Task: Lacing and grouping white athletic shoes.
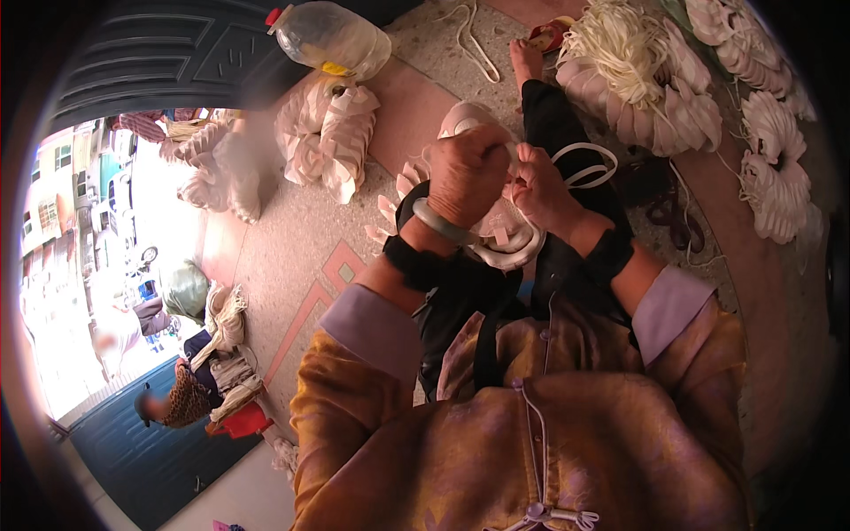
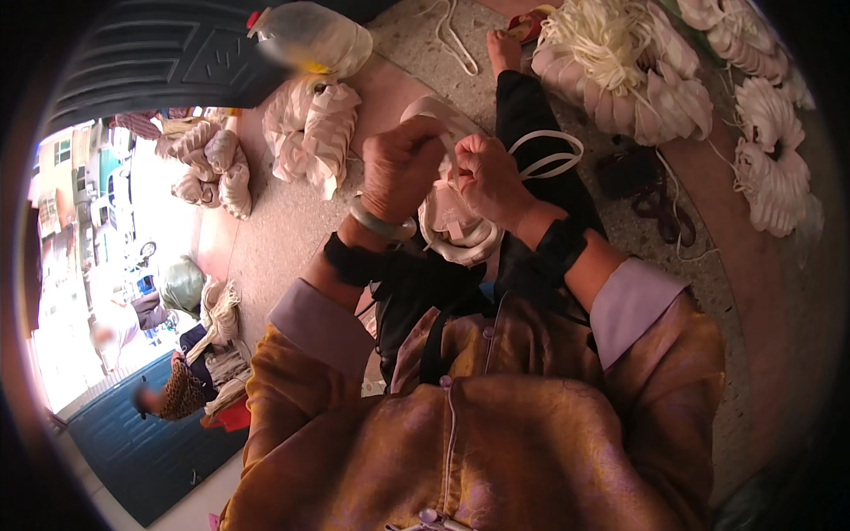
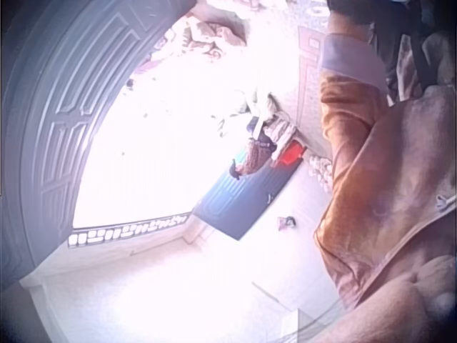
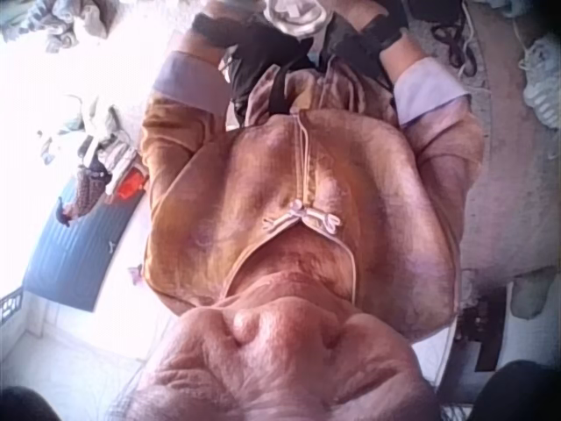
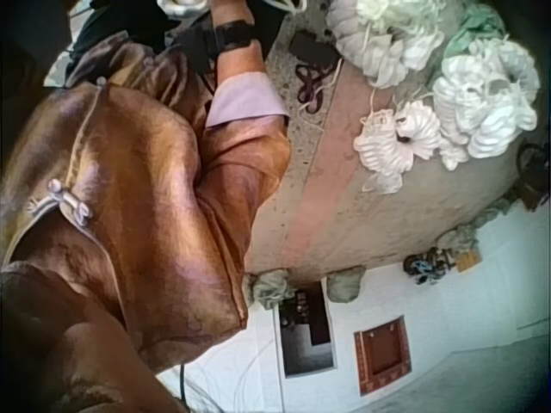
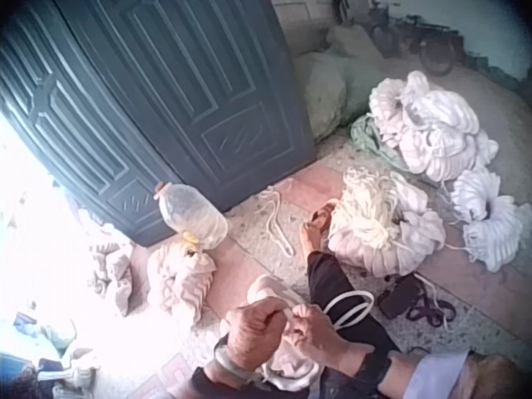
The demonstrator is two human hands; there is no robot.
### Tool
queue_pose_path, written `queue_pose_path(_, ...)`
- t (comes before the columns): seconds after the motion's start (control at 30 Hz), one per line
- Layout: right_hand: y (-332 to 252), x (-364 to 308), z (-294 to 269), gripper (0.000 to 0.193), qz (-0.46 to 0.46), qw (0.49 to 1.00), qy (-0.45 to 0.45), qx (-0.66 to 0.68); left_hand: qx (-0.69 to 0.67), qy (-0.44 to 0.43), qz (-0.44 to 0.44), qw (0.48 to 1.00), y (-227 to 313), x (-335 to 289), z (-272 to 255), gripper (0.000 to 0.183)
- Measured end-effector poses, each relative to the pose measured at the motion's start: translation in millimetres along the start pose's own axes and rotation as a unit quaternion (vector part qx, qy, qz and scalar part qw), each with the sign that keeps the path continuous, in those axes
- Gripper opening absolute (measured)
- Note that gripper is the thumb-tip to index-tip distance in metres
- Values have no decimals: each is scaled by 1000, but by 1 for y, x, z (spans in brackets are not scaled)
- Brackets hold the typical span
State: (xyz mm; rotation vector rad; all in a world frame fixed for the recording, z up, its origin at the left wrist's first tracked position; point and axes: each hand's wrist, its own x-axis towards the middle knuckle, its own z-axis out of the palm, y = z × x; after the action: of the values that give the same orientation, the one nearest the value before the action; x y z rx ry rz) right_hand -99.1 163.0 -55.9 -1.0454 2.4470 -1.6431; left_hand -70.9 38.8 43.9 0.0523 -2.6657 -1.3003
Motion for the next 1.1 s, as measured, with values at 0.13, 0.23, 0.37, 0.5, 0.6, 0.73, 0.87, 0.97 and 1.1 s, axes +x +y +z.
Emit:
queue_pose_path(0.13, -5, 2, -8, 6, 23, 999, -30, 11, 105, -9, 55, 993, 8, -9, 9, 24)
queue_pose_path(0.23, 5, -6, -13, 10, 35, 997, -55, 30, 240, 0, 110, 965, -2, -24, 2, 27)
queue_pose_path(0.37, -3, 0, -21, 15, -73, 992, -95, -43, 312, -87, 108, 940, -23, -57, -4, 25)
queue_pose_path(0.5, -14, 1, -26, 15, -62, 989, -99, -87, 398, -85, 97, 908, -25, -61, 5, 19)
queue_pose_path(0.6, -15, 0, -19, 9, -48, 988, -87, -115, 446, -99, 61, 888, -33, -68, 10, 19)
queue_pose_path(0.73, -13, -1, -10, 6, 25, 996, -59, -60, 388, -98, 8, 917, -44, -71, 12, 19)
queue_pose_path(0.87, -9, 0, -4, 2, 29, 995, -43, -89, 222, -81, -66, 969, -48, -69, 8, 19)
queue_pose_path(0.97, -14, 2, 0, 3, 57, 989, -57, -123, 169, -55, -50, 983, -50, -67, 4, 21)
queue_pose_path(1.1, -5, -3, -2, 6, 63, 989, -40, -130, 118, -53, -40, 991, -53, -67, 8, 24)
